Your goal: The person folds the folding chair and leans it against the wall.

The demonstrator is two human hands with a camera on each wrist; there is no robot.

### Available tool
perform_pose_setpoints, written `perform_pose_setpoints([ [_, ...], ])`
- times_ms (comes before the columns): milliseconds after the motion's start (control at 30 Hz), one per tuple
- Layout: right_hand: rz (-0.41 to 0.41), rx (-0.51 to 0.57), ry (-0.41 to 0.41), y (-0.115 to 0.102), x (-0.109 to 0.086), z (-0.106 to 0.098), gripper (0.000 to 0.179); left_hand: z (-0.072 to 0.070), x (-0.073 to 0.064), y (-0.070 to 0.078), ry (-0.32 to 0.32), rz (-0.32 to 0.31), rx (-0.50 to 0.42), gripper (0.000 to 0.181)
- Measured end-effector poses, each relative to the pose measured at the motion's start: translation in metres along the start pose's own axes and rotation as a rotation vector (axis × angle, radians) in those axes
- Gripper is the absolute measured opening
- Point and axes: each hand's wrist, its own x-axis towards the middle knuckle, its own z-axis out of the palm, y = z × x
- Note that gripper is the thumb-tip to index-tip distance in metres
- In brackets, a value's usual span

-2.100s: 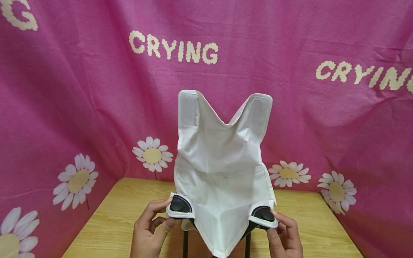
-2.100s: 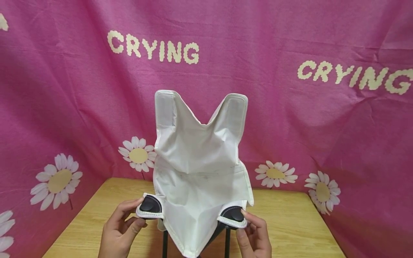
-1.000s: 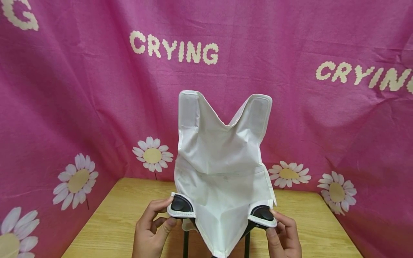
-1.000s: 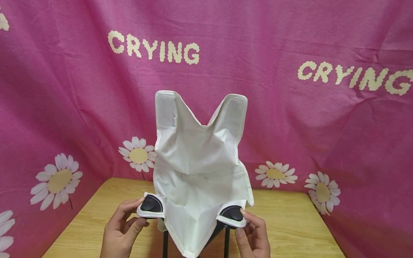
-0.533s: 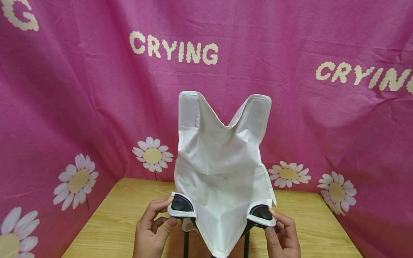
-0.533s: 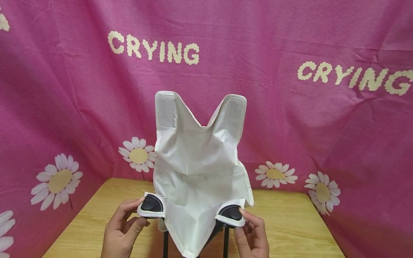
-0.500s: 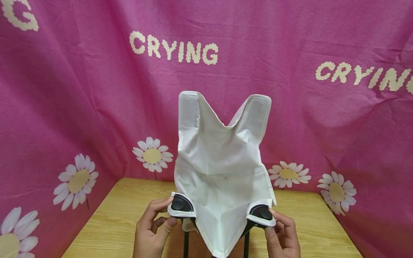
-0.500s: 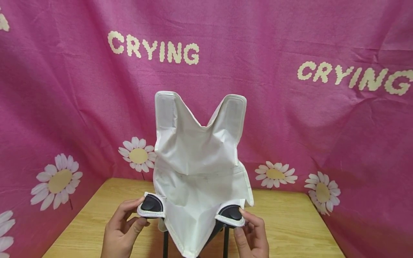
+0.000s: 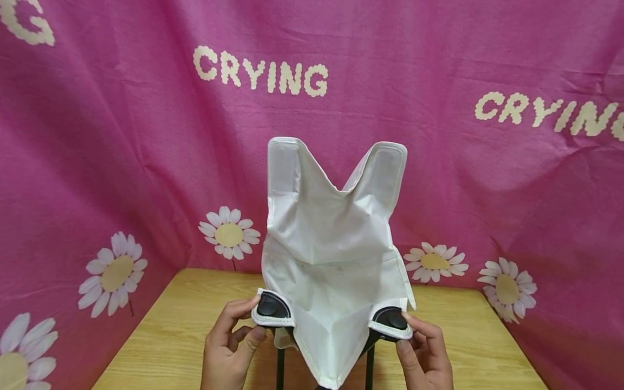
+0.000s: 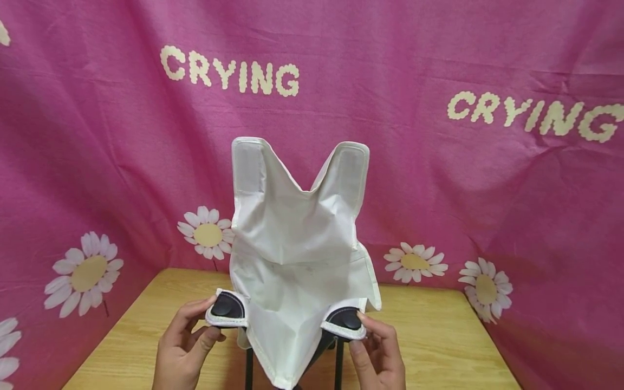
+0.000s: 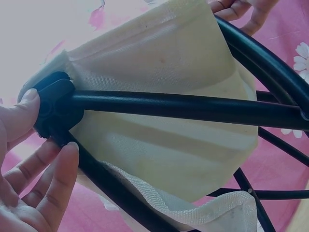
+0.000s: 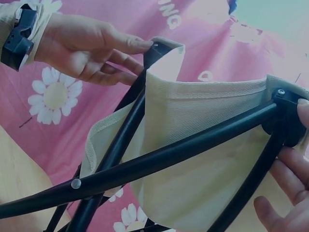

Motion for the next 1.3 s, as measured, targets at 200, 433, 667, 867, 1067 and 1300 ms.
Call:
perform_pose_setpoints([
  [200,0.004,-0.019,0.001,-0.0025,0.0021,0.0012,0.036,0.0003,0.0011,0.0020,-0.002,-0.015,-0.007,0.045],
  [433,0.018,-0.053,0.026,-0.0045,0.0020,0.0040,0.036,0.0000,0.0007,0.0033,-0.002,-0.044,-0.022,0.044],
  [667,0.019,-0.055,0.013,-0.0056,0.0019,0.0052,0.036,-0.0003,0.0015,0.0027,-0.006,-0.012,-0.040,0.044],
  [867,0.014,-0.064,0.002,-0.0057,0.0025,0.0047,0.036,-0.0009,0.0018,0.0026,-0.010,-0.018,-0.043,0.044],
  [1067,0.025,-0.097,0.008,-0.0062,0.0029,0.0057,0.036,-0.0015,0.0022,0.0018,-0.019,-0.019,-0.037,0.046],
  [1300,0.039,-0.110,0.015,-0.0073,0.0032,0.0062,0.035,0.0002,0.0022,0.0028,-0.004,-0.088,-0.011,0.046],
])
